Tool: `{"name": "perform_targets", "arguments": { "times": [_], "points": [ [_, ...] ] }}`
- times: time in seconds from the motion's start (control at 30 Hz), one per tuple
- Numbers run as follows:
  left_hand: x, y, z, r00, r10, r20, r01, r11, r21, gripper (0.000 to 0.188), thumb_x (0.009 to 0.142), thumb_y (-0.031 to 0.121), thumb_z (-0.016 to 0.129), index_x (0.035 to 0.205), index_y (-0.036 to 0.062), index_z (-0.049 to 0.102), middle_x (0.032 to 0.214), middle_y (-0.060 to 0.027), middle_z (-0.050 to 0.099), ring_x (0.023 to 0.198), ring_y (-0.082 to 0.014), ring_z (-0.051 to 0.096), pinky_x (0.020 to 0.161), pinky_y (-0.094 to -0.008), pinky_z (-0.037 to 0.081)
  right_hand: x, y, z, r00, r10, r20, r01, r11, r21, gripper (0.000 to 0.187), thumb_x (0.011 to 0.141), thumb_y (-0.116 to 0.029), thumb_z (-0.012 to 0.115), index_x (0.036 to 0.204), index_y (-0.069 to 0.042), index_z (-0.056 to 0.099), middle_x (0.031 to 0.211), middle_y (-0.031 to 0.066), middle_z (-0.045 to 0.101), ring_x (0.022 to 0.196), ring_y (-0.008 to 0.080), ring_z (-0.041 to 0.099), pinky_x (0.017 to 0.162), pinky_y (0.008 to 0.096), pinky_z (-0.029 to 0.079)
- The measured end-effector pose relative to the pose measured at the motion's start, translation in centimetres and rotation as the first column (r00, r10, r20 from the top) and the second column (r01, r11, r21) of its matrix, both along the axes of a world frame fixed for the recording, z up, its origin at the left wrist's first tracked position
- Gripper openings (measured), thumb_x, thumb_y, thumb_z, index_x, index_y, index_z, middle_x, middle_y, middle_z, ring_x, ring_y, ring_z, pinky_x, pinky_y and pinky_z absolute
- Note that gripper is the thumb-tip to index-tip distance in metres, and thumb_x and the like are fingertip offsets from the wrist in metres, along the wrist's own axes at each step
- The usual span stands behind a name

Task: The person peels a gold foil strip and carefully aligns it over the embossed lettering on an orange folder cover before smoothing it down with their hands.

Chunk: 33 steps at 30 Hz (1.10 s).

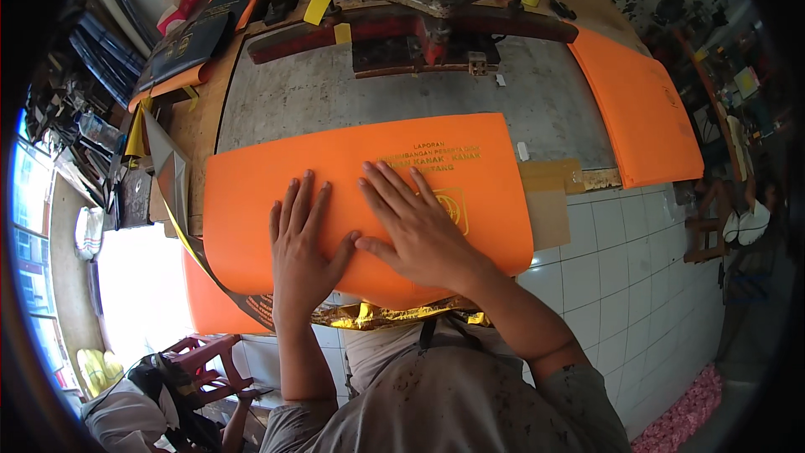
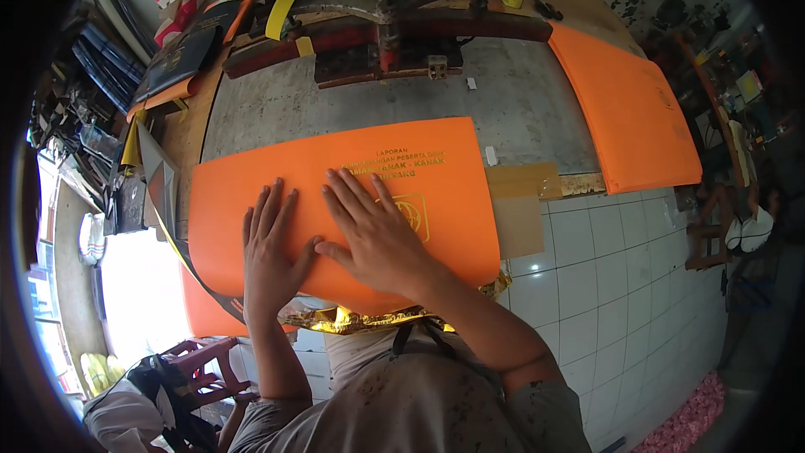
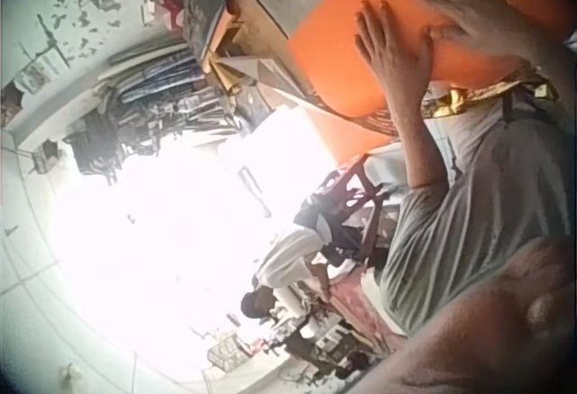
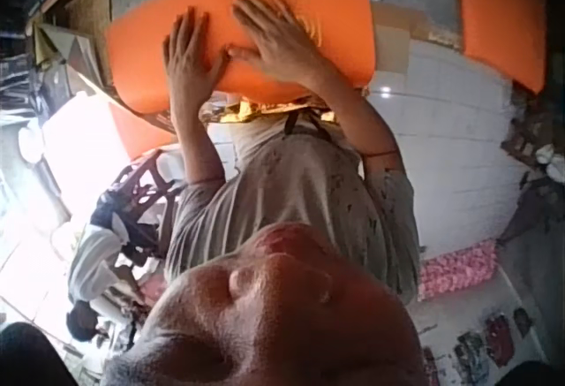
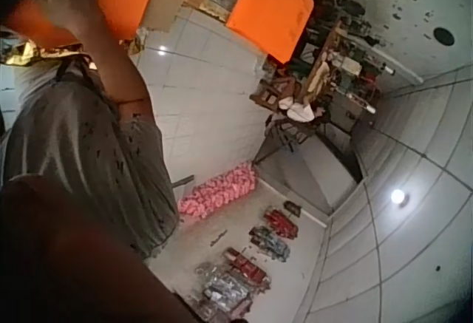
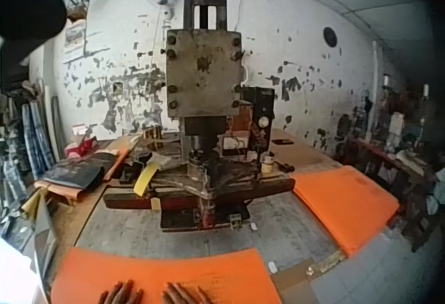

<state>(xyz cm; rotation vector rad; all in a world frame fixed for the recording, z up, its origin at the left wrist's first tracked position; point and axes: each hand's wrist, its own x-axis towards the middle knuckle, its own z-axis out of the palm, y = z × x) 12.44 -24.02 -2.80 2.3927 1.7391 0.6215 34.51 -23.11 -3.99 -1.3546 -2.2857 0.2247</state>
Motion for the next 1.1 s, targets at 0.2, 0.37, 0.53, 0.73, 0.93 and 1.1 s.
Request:
{"name": "perform_targets", "arguments": {
  "times": [0.2, 0.37, 0.53, 0.73, 0.93, 1.1],
  "points": [
    [-0.6, -0.4, -0.2, 1.000, 0.018, 0.004, -0.018, 1.000, 0.023, 0.071, 0.092, 0.040, 0.075, 0.152, 0.0050, 0.056, 0.167, -0.0176, 0.042, 0.156, -0.0395, 0.035, 0.127, -0.0566, 0.024, 6.3, 0.0, -0.4, 0.970, -0.234, 0.071, 0.236, 0.972, -0.018, 0.077, 0.109, -0.052, 0.048, 0.158, 0.007, 0.039, 0.169, 0.0234, 0.035, 0.160, 0.0340, 0.028, 0.130, 0.0536, 0.020],
    [-0.2, -0.2, -0.5, 1.000, -0.015, 0.004, 0.015, 0.998, 0.063, 0.070, 0.093, 0.040, 0.074, 0.151, 0.0047, 0.057, 0.166, -0.0181, 0.043, 0.154, -0.0403, 0.037, 0.126, -0.0565, 0.025, 2.8, -1.6, -0.7, 0.920, -0.358, 0.159, 0.347, 0.933, 0.095, 0.078, 0.109, -0.051, 0.049, 0.155, 0.011, 0.040, 0.167, 0.0274, 0.034, 0.160, 0.0357, 0.027, 0.130, 0.0562, 0.018],
    [-0.6, -0.3, -0.5, 0.999, -0.022, 0.025, 0.020, 0.998, 0.056, 0.070, 0.094, 0.039, 0.073, 0.152, 0.0043, 0.055, 0.166, -0.0180, 0.043, 0.156, -0.0392, 0.036, 0.127, -0.0547, 0.024, 2.0, -2.8, 0.4, 0.997, 0.052, -0.058, -0.052, 0.999, -0.005, 0.071, 0.107, -0.046, 0.056, 0.154, 0.005, 0.045, 0.165, 0.0256, 0.039, 0.158, 0.0376, 0.031, 0.128, 0.0582, 0.022],
    [-4.6, -0.2, 1.4, 0.897, -0.014, 0.442, 0.066, 0.992, -0.103, 0.067, 0.095, 0.035, 0.075, 0.153, 0.0070, 0.054, 0.165, -0.0189, 0.044, 0.154, -0.0390, 0.039, 0.122, -0.0506, 0.037, 10.1, -4.9, 0.6, 0.888, -0.454, 0.077, 0.442, 0.887, 0.131, 0.065, 0.100, -0.038, 0.070, 0.147, 0.003, 0.053, 0.159, 0.0218, 0.044, 0.148, 0.0369, 0.042, 0.121, 0.0555, 0.033],
    [-11.2, -2.5, -0.8, 0.844, 0.486, 0.226, -0.512, 0.856, 0.071, 0.055, 0.103, 0.032, 0.067, 0.149, 0.0051, 0.055, 0.157, -0.0191, 0.050, 0.147, -0.0393, 0.046, 0.118, -0.0508, 0.043, 10.6, -7.2, 0.4, 0.804, -0.594, 0.013, 0.592, 0.803, 0.070, 0.062, 0.096, -0.034, 0.077, 0.142, 0.002, 0.056, 0.145, 0.0170, 0.050, 0.138, 0.0357, 0.046, 0.116, 0.0531, 0.037],
    [-12.2, -2.7, -2.5, 0.797, 0.563, 0.219, -0.581, 0.813, 0.025, 0.054, 0.106, 0.033, 0.063, 0.149, 0.0027, 0.054, 0.155, -0.0210, 0.049, 0.145, -0.0398, 0.048, 0.119, -0.0506, 0.041, 10.7, -7.0, 0.2, 0.810, -0.578, -0.097, 0.583, 0.812, 0.032, 0.056, 0.092, -0.027, 0.081, 0.138, -0.003, 0.059, 0.141, 0.0129, 0.052, 0.136, 0.0349, 0.047, 0.116, 0.0518, 0.037]
  ]
}}
